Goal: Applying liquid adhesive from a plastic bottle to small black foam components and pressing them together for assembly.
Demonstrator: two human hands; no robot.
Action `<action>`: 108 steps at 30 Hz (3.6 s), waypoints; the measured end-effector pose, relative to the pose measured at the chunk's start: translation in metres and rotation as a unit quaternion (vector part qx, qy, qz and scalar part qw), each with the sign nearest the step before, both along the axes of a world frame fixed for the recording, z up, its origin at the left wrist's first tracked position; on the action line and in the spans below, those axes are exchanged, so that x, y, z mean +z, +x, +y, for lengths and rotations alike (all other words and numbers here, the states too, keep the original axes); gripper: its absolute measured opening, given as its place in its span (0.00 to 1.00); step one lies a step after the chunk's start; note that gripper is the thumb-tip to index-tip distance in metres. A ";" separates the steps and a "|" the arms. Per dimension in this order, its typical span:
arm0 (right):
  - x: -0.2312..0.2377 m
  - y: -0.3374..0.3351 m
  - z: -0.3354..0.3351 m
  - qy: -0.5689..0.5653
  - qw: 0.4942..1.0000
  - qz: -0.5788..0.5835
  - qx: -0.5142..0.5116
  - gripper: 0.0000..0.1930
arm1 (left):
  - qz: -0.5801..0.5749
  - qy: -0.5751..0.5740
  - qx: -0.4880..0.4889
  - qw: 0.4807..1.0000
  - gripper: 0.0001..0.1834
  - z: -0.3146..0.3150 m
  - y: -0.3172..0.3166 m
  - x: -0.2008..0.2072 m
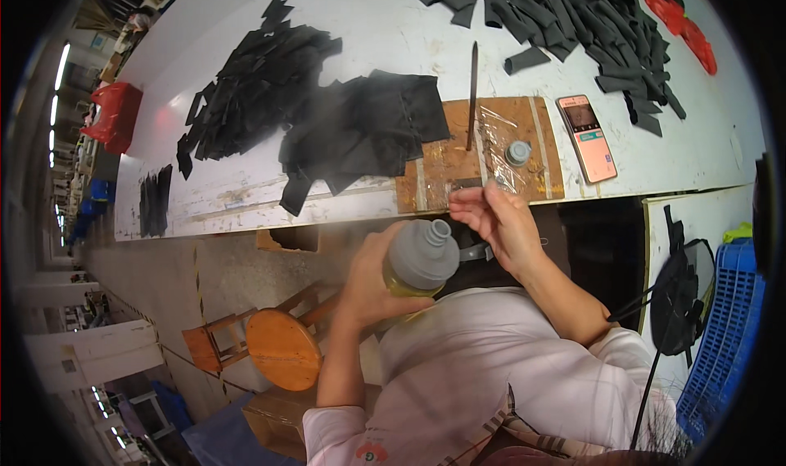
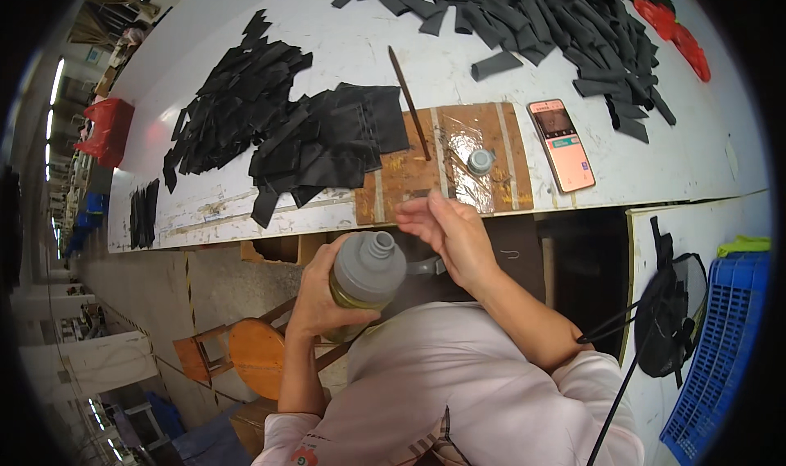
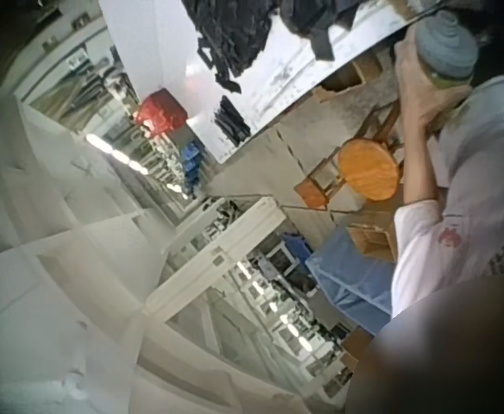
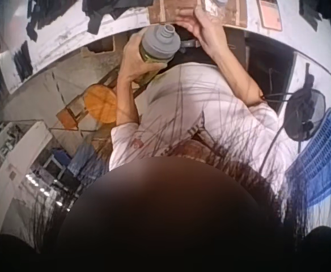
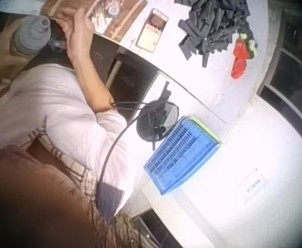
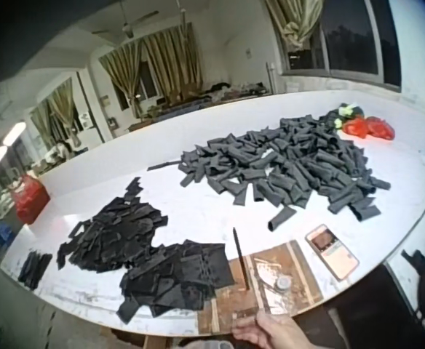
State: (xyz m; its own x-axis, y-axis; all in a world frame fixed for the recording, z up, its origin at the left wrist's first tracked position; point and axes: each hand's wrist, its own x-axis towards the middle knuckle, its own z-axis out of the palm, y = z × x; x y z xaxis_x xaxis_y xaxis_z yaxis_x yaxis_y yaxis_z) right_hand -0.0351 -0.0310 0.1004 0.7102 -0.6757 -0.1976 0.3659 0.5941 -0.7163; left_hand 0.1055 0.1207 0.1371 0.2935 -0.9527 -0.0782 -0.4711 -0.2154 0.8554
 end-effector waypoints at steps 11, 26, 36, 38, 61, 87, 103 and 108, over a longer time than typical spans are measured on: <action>-0.038 0.024 0.022 0.300 0.952 0.052 0.010 0.19 | -0.039 0.101 0.003 0.994 0.47 0.004 -0.013 -0.015; -0.056 0.025 0.029 0.288 0.953 0.092 0.002 0.17 | -0.091 0.211 0.002 0.973 0.49 0.003 -0.019 -0.024; -0.067 0.023 0.037 0.285 0.956 0.072 0.011 0.16 | -0.104 0.219 -0.012 0.970 0.49 0.006 -0.017 -0.031; -0.068 0.022 0.038 0.285 0.956 0.064 0.013 0.16 | -0.107 0.220 -0.014 0.970 0.49 0.007 -0.017 -0.032; -0.056 0.020 0.027 0.332 0.921 0.194 0.068 0.14 | -0.046 0.146 -0.020 0.988 0.50 0.033 -0.009 -0.020; 0.082 0.282 -0.026 -0.699 0.687 -0.043 -0.193 0.20 | 0.010 0.139 0.019 0.990 0.47 0.051 -0.003 -0.032; 0.043 0.195 -0.051 -0.707 0.645 0.288 0.028 0.22 | 0.008 0.144 0.009 0.990 0.47 0.052 0.002 -0.039; 0.107 0.163 -0.023 -0.575 0.810 0.023 -0.111 0.21 | 0.013 0.137 0.021 0.990 0.47 0.059 0.001 -0.040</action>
State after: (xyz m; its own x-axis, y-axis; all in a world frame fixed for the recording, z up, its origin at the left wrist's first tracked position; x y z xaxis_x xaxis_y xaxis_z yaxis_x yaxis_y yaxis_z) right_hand 0.1283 -0.0539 0.2072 0.5561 -0.5414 0.6306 0.3290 -0.5534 -0.7652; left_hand 0.1068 0.1796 0.0966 0.3265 -0.8819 -0.3401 -0.4360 -0.4598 0.7736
